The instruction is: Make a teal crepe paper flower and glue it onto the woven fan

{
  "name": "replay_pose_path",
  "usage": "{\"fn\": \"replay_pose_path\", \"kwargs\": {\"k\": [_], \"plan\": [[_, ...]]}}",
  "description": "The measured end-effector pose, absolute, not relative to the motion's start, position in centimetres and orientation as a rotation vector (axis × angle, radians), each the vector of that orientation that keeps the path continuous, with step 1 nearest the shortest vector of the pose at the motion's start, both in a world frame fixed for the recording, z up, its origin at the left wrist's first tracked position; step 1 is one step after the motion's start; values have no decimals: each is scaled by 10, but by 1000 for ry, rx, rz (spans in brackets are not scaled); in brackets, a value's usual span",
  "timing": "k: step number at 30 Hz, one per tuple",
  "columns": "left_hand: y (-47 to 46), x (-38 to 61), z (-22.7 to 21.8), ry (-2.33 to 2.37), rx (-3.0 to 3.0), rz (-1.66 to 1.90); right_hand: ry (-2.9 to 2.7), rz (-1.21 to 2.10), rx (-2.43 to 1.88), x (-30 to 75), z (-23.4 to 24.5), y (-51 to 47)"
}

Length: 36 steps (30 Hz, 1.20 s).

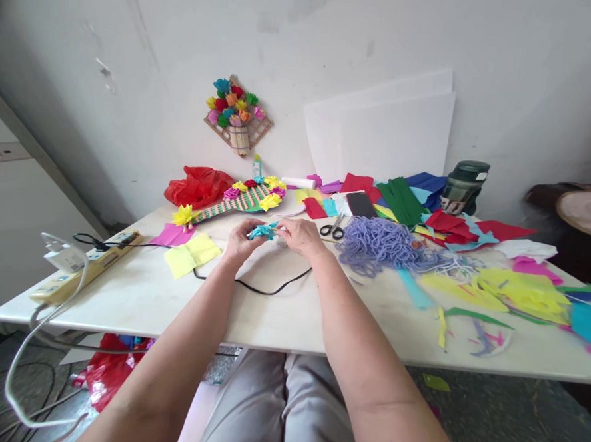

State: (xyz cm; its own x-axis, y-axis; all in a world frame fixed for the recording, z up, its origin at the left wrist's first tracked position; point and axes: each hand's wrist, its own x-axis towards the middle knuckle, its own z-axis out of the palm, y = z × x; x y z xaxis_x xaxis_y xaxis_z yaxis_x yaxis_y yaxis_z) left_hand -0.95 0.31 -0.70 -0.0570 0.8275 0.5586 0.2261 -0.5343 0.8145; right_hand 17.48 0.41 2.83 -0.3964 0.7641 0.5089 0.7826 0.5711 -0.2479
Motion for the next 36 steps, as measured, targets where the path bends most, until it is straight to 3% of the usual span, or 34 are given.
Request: {"fn": "replay_pose_path", "kwargs": {"k": [24, 36], "plan": [[-1, -8, -3, 1085, 1674, 1589, -2175, -20, -1053, 169, 19, 11], [-4, -12, 3, 1001, 1288, 1433, -2187, 111, -1070, 173, 24, 12]]}}
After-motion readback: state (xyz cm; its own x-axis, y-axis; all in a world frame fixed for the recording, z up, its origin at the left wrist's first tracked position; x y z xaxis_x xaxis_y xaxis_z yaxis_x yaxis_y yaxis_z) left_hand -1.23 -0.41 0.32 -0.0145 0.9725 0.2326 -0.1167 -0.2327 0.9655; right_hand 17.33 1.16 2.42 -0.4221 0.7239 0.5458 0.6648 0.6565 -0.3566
